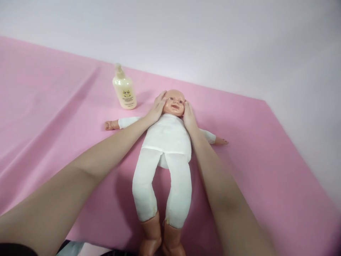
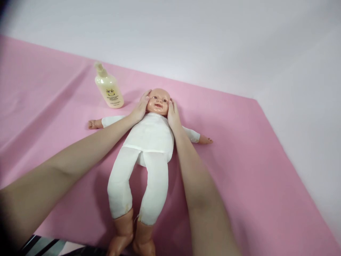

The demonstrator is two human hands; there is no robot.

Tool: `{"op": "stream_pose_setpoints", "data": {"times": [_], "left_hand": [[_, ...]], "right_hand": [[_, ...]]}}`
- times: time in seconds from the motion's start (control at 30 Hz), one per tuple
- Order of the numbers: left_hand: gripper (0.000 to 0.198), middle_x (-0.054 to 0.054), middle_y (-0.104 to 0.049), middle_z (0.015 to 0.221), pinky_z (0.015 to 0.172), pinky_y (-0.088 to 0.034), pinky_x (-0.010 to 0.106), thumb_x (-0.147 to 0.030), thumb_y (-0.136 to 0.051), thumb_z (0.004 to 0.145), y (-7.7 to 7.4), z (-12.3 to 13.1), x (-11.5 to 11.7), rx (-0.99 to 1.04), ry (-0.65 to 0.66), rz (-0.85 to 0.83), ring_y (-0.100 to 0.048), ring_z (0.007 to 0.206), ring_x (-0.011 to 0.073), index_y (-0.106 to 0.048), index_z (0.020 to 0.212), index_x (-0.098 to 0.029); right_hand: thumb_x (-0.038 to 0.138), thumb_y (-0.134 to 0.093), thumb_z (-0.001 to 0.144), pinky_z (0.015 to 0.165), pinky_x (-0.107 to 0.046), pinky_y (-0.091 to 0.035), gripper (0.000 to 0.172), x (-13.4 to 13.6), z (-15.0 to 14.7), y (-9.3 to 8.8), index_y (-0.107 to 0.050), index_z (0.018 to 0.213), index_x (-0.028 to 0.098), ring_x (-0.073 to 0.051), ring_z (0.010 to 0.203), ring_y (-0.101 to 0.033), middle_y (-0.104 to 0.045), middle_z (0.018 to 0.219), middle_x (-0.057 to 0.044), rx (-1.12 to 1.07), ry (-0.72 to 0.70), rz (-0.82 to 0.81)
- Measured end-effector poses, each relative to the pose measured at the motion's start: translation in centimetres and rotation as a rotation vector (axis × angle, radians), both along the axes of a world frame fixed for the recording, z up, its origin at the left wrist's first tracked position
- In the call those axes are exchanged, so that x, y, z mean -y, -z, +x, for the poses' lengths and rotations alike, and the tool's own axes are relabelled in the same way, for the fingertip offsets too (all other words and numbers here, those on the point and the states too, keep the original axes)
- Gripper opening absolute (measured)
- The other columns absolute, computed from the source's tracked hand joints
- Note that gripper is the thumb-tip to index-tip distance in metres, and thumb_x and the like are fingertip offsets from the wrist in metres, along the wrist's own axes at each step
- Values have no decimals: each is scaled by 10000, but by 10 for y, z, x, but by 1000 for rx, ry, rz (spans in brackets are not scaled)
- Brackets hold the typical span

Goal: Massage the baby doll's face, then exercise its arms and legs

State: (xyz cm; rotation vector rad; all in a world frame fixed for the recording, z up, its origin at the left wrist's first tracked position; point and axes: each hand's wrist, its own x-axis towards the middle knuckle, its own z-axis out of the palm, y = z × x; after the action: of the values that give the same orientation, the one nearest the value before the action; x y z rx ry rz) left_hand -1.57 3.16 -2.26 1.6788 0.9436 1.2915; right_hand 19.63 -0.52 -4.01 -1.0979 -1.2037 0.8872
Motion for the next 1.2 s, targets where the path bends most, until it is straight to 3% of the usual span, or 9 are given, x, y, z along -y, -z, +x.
{"op": "stream_pose_setpoints", "data": {"times": [0.13,0.3,0.57,0.93,1.2], "left_hand": [[820,117,-591,1977,1645,-195,571,-906,-559,1159,-3,0,3,2,0,-10,-339,1978,367,-657,1743,-338],[859,141,-572,1988,1644,-200,570,-934,-525,1150,-1,4,6,61,-24,-18,-362,1967,375,-664,1726,-312],[932,215,-531,2000,1640,-237,554,-935,-407,1175,10,2,-1,62,-29,13,-403,1950,372,-628,1740,-228],[890,166,-570,1986,1640,-232,532,-919,-420,1188,14,1,-5,46,-24,30,-407,1949,343,-637,1762,-274],[867,162,-562,1990,1646,-201,554,-917,-487,1166,10,3,-2,81,-32,-3,-389,1955,358,-658,1726,-278]], "right_hand": [[893,-643,1064,1575,-626,-432,683,0,0,0,-764,1539,417,-274,1745,-638,-781,1728,-12,-25,14,-48],[866,-608,1083,1555,-608,-466,725,-1,1,1,-750,1553,332,-305,1707,-685,-773,1746,-83,0,35,-26],[805,-610,1104,1521,-584,-523,650,0,-1,-1,-747,1513,319,-305,1663,-723,-807,1700,-91,-5,33,-23],[726,-599,1131,1531,-597,-513,622,-8,2,7,-724,1586,322,-288,1709,-697,-763,1777,-81,-32,25,-31],[806,-588,1112,1549,-612,-474,675,-7,2,7,-733,1592,354,-295,1718,-677,-754,1776,-70,-4,30,-30]]}}
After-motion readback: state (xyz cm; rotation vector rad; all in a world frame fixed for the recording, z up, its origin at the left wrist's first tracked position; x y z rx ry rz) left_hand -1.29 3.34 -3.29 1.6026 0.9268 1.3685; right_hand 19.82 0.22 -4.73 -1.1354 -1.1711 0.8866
